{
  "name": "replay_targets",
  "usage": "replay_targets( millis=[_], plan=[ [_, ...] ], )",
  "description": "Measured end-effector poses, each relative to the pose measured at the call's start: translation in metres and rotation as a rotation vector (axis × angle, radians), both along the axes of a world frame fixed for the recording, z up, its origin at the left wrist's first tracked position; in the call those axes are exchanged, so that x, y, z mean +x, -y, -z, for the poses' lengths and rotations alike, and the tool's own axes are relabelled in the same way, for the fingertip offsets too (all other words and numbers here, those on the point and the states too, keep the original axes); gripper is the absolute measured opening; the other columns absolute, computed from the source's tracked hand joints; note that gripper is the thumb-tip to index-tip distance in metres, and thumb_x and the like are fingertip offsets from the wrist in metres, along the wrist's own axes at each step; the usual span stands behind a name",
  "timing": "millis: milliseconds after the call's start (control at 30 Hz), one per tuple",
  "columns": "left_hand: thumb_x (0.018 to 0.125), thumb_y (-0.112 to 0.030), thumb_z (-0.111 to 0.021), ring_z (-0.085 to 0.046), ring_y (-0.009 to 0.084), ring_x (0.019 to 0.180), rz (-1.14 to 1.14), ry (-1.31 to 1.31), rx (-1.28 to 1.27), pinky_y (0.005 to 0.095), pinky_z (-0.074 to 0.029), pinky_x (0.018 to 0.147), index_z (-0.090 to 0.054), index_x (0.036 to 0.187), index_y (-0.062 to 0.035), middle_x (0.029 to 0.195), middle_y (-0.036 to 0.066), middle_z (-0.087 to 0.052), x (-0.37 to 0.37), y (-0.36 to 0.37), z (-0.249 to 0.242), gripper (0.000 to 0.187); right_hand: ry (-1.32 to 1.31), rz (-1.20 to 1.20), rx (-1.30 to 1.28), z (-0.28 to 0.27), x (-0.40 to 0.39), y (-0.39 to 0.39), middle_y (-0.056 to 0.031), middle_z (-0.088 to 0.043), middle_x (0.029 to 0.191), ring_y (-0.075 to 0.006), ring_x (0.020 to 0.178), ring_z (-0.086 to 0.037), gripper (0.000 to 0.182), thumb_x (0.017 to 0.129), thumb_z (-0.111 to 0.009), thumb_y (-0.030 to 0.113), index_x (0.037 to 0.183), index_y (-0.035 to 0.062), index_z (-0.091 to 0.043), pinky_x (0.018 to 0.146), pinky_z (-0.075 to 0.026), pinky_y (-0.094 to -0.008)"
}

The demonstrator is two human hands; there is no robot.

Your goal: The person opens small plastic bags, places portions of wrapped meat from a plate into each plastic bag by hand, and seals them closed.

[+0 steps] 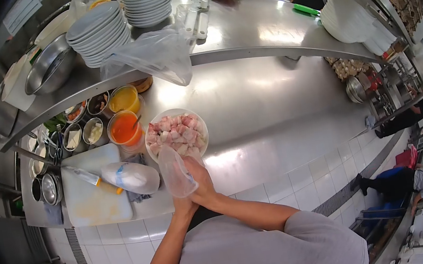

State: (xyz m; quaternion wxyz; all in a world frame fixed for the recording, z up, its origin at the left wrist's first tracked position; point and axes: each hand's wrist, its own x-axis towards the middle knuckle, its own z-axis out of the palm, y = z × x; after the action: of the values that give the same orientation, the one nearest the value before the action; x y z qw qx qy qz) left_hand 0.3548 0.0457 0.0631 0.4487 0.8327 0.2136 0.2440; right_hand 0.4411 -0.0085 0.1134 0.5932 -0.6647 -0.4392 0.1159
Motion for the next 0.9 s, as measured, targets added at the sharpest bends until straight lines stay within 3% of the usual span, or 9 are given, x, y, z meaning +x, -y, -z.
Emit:
replay_targets(
  millis=[100,200,267,467,600,700,767,867,900],
  plan=[
    [0.086,-0.017,-0.065,-0.053,0.0406,0.127,-0.052,0.094,0.230,0.0552,-0.034,0.112,-0.056,0.128,0.0011,0.130,0.023,-0.060,0.013,-0.007,0.013,0.047,-0.063,0.061,0.154,0.009,0.001,-0.006,-0.0187,-0.067,0.104,-0.0337,0.092,-0.064,0.038,0.085,-0.069,0.012,0.119,-0.0033,-0.060,0.084,-0.051,-0.0387],
    [0.087,-0.014,-0.062,-0.054,0.0401,0.128,-0.088,0.123,0.215,0.0545,-0.033,0.114,-0.061,0.123,0.0036,0.127,0.024,-0.063,0.013,-0.001,0.014,0.040,-0.336,0.250,0.013,0.024,0.006,-0.014,-0.0134,-0.068,0.088,-0.0215,0.079,-0.065,0.024,0.093,-0.066,0.018,0.104,-0.0040,-0.063,0.072,-0.051,-0.0317],
    [0.088,-0.014,-0.061,-0.054,0.0395,0.129,-0.075,0.114,0.153,0.0545,-0.031,0.114,-0.062,0.121,0.0044,0.128,0.023,-0.063,0.009,-0.002,0.005,0.038,-0.909,0.413,0.022,-0.001,0.016,-0.025,0.0024,-0.051,0.064,-0.0077,0.049,-0.044,0.032,0.095,-0.071,0.027,0.078,0.0052,-0.056,0.046,-0.036,-0.0253],
    [0.085,-0.016,-0.063,-0.056,0.0372,0.124,0.131,0.093,-0.806,0.0457,-0.035,0.113,-0.063,0.126,0.0000,0.124,0.021,-0.065,-0.015,-0.035,0.029,0.044,-1.008,0.065,-0.189,-0.033,0.010,-0.010,0.0035,-0.045,0.060,-0.0055,0.047,-0.038,0.036,0.098,-0.066,0.037,0.078,0.0092,-0.056,0.041,-0.027,-0.0253],
    [0.082,-0.019,-0.068,-0.056,0.0408,0.117,0.267,-0.245,-0.105,0.0454,-0.041,0.106,-0.062,0.121,-0.0041,0.121,0.020,-0.063,0.014,-0.036,0.000,0.042,-0.824,-0.190,-0.566,-0.036,0.036,-0.003,-0.0031,-0.060,0.074,-0.0108,0.058,-0.052,0.039,0.097,-0.065,0.041,0.096,0.0027,-0.059,0.052,-0.042,-0.0274],
    [0.081,-0.015,-0.069,-0.056,0.0373,0.117,-0.267,0.297,-0.085,0.0470,-0.040,0.106,-0.058,0.126,-0.0077,0.126,0.018,-0.059,0.026,-0.019,-0.041,0.047,-0.466,-0.259,-0.791,-0.047,0.077,-0.002,-0.0036,-0.063,0.077,-0.0126,0.066,-0.057,0.041,0.099,-0.059,0.042,0.088,0.0035,-0.063,0.061,-0.047,-0.0296],
    [0.085,-0.016,-0.066,-0.047,0.0338,0.130,-0.089,0.304,0.494,0.0421,-0.038,0.107,-0.038,0.149,-0.0097,0.131,0.022,-0.054,0.019,-0.026,-0.053,0.071,-0.280,-0.306,-0.832,-0.030,0.090,0.005,-0.0048,-0.066,0.082,-0.0138,0.074,-0.062,0.039,0.099,-0.061,0.040,0.092,0.0019,-0.065,0.069,-0.051,-0.0316],
    [0.088,-0.009,-0.059,-0.060,0.0263,0.115,0.529,0.166,0.464,0.0417,-0.038,0.109,-0.042,0.146,-0.0136,0.125,0.017,-0.059,0.016,-0.028,-0.061,0.061,-0.271,-0.624,-0.356,-0.016,0.099,0.017,-0.0069,-0.067,0.088,-0.0183,0.083,-0.062,0.034,0.095,-0.061,0.032,0.107,0.0010,-0.068,0.078,-0.051,-0.0324],
    [0.088,-0.009,-0.059,-0.060,0.0263,0.115,0.519,0.158,0.459,0.0417,-0.038,0.109,-0.042,0.146,-0.0136,0.125,0.017,-0.059,0.015,-0.027,-0.068,0.061,-0.332,-0.486,-0.576,-0.019,0.100,0.017,-0.0075,-0.067,0.090,-0.0184,0.084,-0.061,0.032,0.094,-0.062,0.029,0.108,0.0012,-0.069,0.079,-0.051,-0.0320]
  ],
)
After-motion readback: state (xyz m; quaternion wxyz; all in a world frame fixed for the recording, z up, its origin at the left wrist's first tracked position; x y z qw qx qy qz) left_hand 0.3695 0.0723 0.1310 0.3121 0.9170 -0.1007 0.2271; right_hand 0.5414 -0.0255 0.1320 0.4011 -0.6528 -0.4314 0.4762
